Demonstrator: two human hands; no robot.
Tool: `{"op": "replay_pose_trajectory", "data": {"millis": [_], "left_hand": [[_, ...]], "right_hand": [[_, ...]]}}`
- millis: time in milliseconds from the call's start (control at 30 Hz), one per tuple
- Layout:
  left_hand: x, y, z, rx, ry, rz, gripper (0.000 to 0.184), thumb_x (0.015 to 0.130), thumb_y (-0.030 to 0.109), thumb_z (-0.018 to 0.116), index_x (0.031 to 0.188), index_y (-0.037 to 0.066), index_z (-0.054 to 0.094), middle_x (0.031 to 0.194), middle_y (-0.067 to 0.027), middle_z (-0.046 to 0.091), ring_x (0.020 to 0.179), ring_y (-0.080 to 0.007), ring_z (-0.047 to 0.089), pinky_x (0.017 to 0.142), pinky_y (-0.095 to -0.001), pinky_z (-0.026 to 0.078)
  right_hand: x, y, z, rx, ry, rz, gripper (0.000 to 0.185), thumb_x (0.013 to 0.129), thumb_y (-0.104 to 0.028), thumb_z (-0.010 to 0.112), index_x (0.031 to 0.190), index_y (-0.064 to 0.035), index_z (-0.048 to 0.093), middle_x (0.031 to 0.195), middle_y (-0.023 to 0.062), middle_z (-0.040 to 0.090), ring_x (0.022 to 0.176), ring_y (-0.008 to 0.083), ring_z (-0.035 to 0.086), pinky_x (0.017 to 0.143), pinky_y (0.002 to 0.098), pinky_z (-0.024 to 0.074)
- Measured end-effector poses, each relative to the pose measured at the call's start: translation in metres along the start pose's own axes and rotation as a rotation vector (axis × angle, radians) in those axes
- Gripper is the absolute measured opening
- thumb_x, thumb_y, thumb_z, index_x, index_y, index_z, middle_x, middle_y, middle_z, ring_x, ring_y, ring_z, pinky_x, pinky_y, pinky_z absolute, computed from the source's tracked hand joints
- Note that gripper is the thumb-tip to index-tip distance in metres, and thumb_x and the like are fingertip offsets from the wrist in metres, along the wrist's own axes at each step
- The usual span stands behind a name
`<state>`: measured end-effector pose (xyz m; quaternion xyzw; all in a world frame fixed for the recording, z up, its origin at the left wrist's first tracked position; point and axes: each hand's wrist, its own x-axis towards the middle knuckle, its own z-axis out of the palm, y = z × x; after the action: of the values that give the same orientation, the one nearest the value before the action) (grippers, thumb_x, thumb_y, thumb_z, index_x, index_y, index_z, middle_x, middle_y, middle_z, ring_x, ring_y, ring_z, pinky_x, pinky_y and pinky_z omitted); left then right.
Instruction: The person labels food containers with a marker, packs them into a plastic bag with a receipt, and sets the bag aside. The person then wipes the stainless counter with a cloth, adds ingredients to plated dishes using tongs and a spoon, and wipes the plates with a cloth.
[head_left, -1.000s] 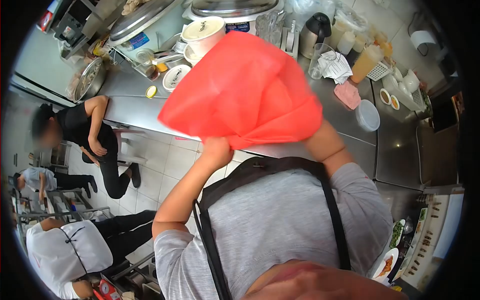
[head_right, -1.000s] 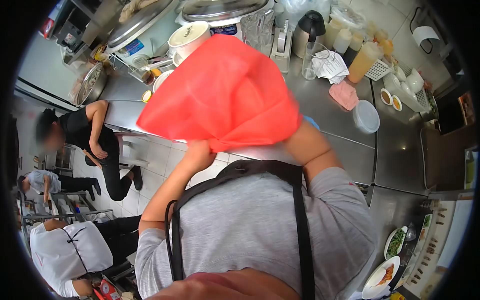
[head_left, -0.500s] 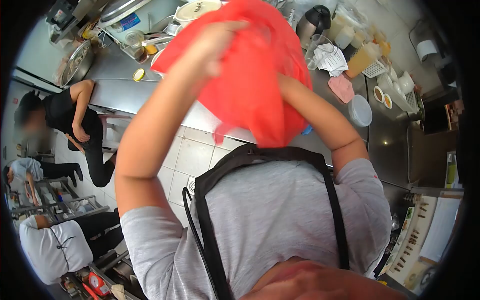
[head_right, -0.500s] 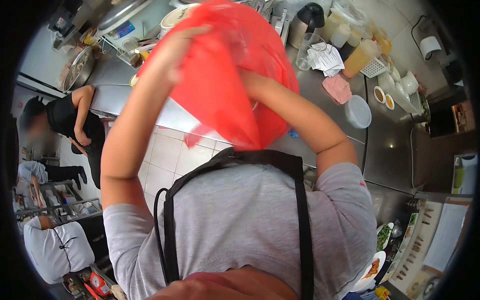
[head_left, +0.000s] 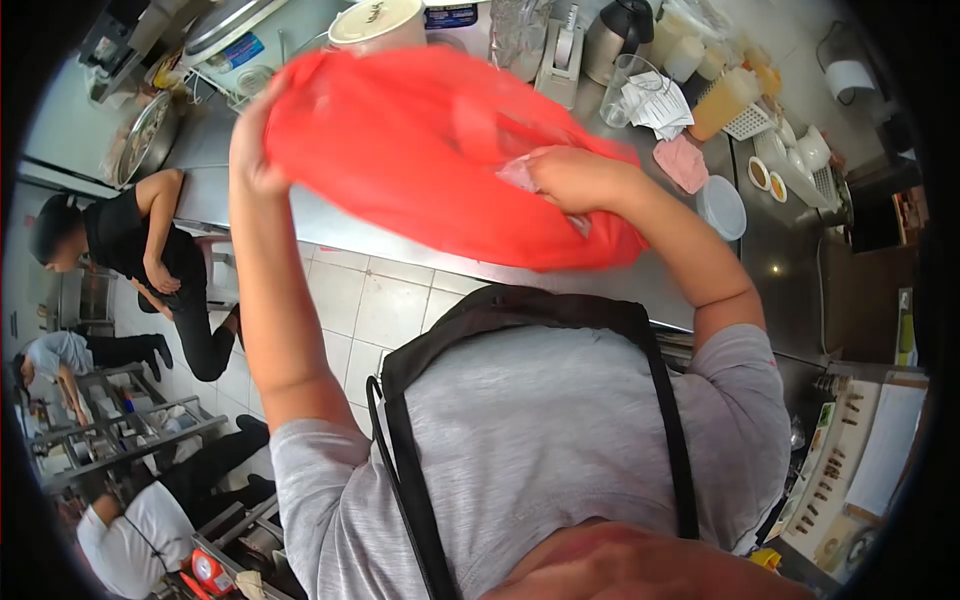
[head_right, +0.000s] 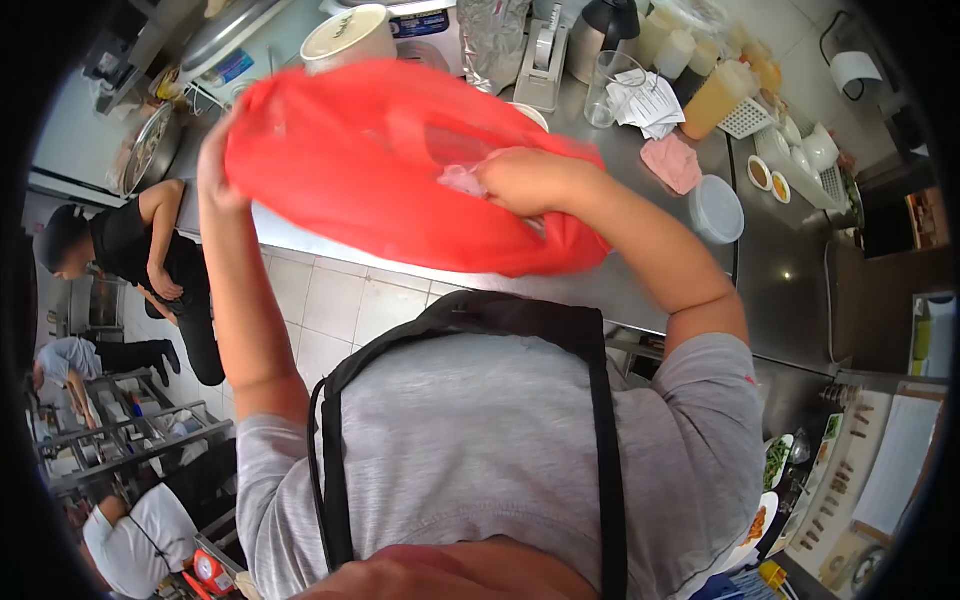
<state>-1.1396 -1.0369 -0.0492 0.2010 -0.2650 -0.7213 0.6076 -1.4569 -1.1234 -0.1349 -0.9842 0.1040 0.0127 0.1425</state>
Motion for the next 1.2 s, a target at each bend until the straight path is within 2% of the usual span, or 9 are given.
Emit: {"op": "replay_pose_trajectory", "data": {"millis": [100, 167, 200, 267, 700, 767, 833, 933, 1200], "left_hand": [[-0.05, -0.029, -0.056, 0.041, 0.271, 0.069, 0.034, 0.086, 0.022, 0.039, 0.114, 0.003, 0.041, 0.111, -0.0129, 0.049, 0.1, -0.0248, 0.049, 0.085, -0.0377, 0.041], [-0.074, -0.044, -0.135, -0.168, -0.028, -0.064, 0.037, 0.084, 0.025, 0.043, 0.115, 0.004, 0.04, 0.114, -0.0111, 0.047, 0.103, -0.0242, 0.046, 0.087, -0.0393, 0.038], [-0.079, -0.061, -0.102, 0.022, 0.339, 0.008, 0.038, 0.083, 0.026, 0.045, 0.114, 0.004, 0.041, 0.112, -0.0107, 0.048, 0.101, -0.0244, 0.047, 0.086, -0.0383, 0.039], [-0.084, -0.073, -0.099, 0.001, 0.397, -0.017, 0.038, 0.084, 0.026, 0.045, 0.115, 0.004, 0.04, 0.111, -0.0107, 0.048, 0.1, -0.0245, 0.047, 0.085, -0.0378, 0.04], [-0.069, -0.057, -0.071, -0.098, 0.35, -0.134, 0.033, 0.084, 0.025, 0.043, 0.107, 0.002, 0.045, 0.1, -0.0114, 0.055, 0.087, -0.0213, 0.056, 0.074, -0.035, 0.047], [-0.06, -0.064, -0.057, -0.113, 0.357, -0.149, 0.033, 0.084, 0.025, 0.042, 0.107, 0.002, 0.045, 0.101, -0.0122, 0.055, 0.087, -0.0219, 0.056, 0.075, -0.0353, 0.047], [-0.055, -0.066, -0.055, -0.125, 0.364, -0.147, 0.034, 0.085, 0.025, 0.042, 0.108, 0.001, 0.045, 0.102, -0.0136, 0.054, 0.088, -0.0228, 0.055, 0.076, -0.0354, 0.047], [-0.052, -0.071, -0.063, -0.144, 0.32, -0.158, 0.036, 0.086, 0.026, 0.039, 0.111, 0.0, 0.041, 0.106, -0.0145, 0.051, 0.093, -0.0239, 0.053, 0.079, -0.0361, 0.045], [-0.055, -0.079, -0.08, -0.188, 0.307, -0.155, 0.035, 0.086, 0.023, 0.039, 0.111, -0.002, 0.041, 0.106, -0.0146, 0.051, 0.093, -0.0224, 0.053, 0.08, -0.0352, 0.045]], "right_hand": [[-0.006, -0.006, -0.029, 0.135, -0.132, 0.062, 0.021, 0.073, -0.016, 0.054, 0.088, -0.0024, 0.053, 0.081, 0.0175, 0.055, 0.082, 0.0317, 0.05, 0.073, 0.0385, 0.0393], [-0.008, 0.0, -0.022, 0.194, -0.11, 0.151, 0.02, 0.074, -0.017, 0.054, 0.086, -0.0011, 0.053, 0.075, 0.0182, 0.055, 0.074, 0.0324, 0.053, 0.068, 0.0386, 0.0408], [-0.009, 0.004, -0.017, 0.22, -0.103, 0.193, 0.02, 0.074, -0.018, 0.054, 0.084, -0.0005, 0.053, 0.072, 0.0185, 0.056, 0.07, 0.0328, 0.054, 0.066, 0.0387, 0.0416], [-0.005, 0.012, -0.004, 0.266, -0.053, 0.231, 0.022, 0.074, -0.02, 0.055, 0.084, -0.0005, 0.053, 0.073, 0.0186, 0.056, 0.07, 0.0332, 0.054, 0.065, 0.0393, 0.0412], [0.019, -0.019, -0.06, -0.054, -0.614, 0.397, 0.025, 0.071, -0.024, 0.056, 0.08, -0.0012, 0.058, 0.071, 0.0148, 0.058, 0.063, 0.0281, 0.055, 0.062, 0.0364, 0.0421], [0.029, 0.002, -0.075, 0.292, -0.292, -0.048, 0.025, 0.073, -0.025, 0.056, 0.081, -0.0015, 0.056, 0.076, 0.0102, 0.058, 0.06, 0.0214, 0.056, 0.056, 0.0319, 0.0433], [0.056, -0.003, -0.11, 0.689, -0.054, 0.282, 0.027, 0.078, -0.033, 0.051, 0.082, -0.0062, 0.055, 0.072, 0.0011, 0.055, 0.054, 0.0086, 0.051, 0.048, 0.0231, 0.0418], [0.129, 0.026, -0.125, 0.552, 0.54, 0.623, 0.038, 0.08, -0.037, 0.047, 0.099, -0.0051, 0.052, 0.081, 0.0031, 0.055, 0.053, 0.0092, 0.051, 0.043, 0.0197, 0.0393], [0.199, 0.069, -0.098, 1.058, 0.578, 0.809, 0.024, 0.078, -0.014, 0.042, 0.091, 0.0025, 0.053, 0.063, 0.0077, 0.056, 0.049, 0.0112, 0.055, 0.035, 0.0192, 0.0403]]}}
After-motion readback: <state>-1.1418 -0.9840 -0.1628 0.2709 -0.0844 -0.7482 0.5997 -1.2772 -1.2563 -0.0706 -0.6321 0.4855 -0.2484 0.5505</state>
